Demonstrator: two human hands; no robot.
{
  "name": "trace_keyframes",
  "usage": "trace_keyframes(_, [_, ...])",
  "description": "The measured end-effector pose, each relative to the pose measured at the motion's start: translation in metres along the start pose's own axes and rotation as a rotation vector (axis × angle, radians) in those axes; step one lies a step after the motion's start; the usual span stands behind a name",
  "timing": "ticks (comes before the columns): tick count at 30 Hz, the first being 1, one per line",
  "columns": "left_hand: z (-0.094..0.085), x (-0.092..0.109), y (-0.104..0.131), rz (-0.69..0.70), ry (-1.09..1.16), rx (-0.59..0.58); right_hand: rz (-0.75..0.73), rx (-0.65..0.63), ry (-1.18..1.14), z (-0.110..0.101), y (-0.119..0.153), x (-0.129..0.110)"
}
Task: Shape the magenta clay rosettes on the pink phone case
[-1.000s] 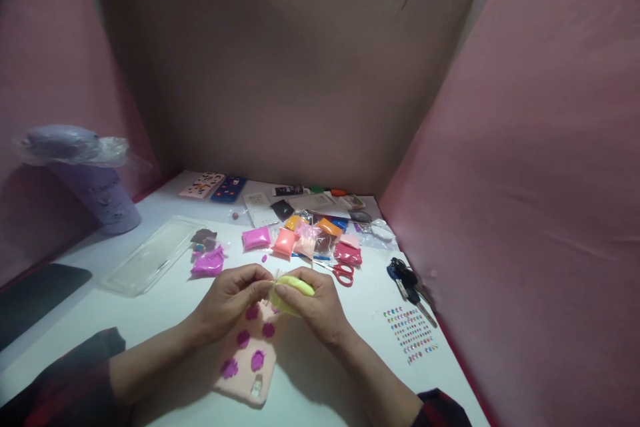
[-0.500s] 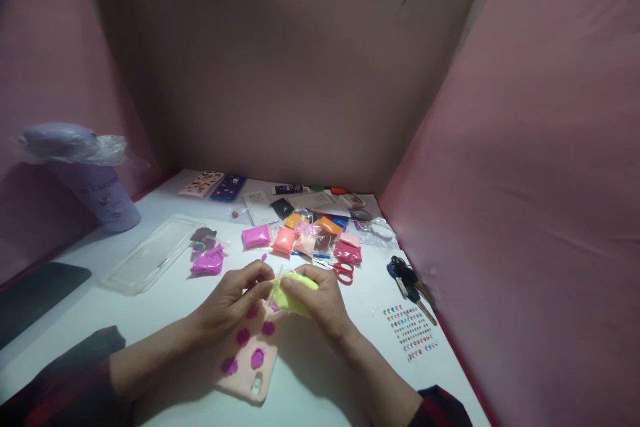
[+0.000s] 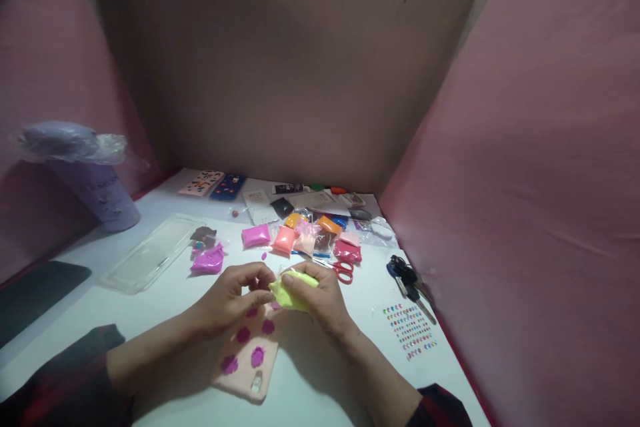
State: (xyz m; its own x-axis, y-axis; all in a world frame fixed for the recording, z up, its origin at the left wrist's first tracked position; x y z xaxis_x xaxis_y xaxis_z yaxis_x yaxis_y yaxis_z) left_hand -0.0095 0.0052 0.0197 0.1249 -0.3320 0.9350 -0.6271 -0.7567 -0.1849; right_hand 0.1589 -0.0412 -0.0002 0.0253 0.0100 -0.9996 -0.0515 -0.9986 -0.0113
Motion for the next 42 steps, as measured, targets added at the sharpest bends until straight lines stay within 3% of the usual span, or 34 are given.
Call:
trace_keyframes(4, [0.000, 0.002, 0.000, -0.052, 0.003, -0.033, -0.035, 0.030, 0.049, 0.000, 0.002, 0.003])
trace_keyframes(15, [0.005, -0.009, 0.002, 0.069, -0.146, -0.023, -0.025, 0.027, 0.032, 0.000, 0.000, 0.003])
trace_keyframes(21, [0.004, -0.006, 0.001, 0.006, -0.036, -0.027, -0.073, 0.053, 0.056, 0.000, 0.000, 0.002])
trace_keyframes(27, [0.003, -0.009, 0.001, -0.283, 0.444, -0.095, -0.120, 0.068, 0.105, -0.003, -0.001, 0.002])
trace_keyframes(36, [0.003, -0.006, 0.000, -0.179, 0.375, 0.004, -0.156, 0.041, 0.156, 0.002, 0.004, 0.002])
trace_keyframes(42, [0.004, -0.008, 0.001, -0.228, 0.409, -0.008, -0.168, 0.044, 0.185, 0.000, 0.003, 0.003])
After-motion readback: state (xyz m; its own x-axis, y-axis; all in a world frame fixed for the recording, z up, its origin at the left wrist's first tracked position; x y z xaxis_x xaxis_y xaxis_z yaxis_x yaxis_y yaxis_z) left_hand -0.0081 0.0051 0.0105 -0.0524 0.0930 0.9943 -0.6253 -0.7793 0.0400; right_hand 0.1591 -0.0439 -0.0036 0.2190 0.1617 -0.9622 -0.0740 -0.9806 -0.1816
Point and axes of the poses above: each hand's wrist, its own y-axis away from the middle knuckle, its own z-axis out of the palm, x = y × z, the point moved 1 cm from there along -y, towards the middle knuckle, and after that the axes turned 6 degrees about y, right-handed, at the moved point
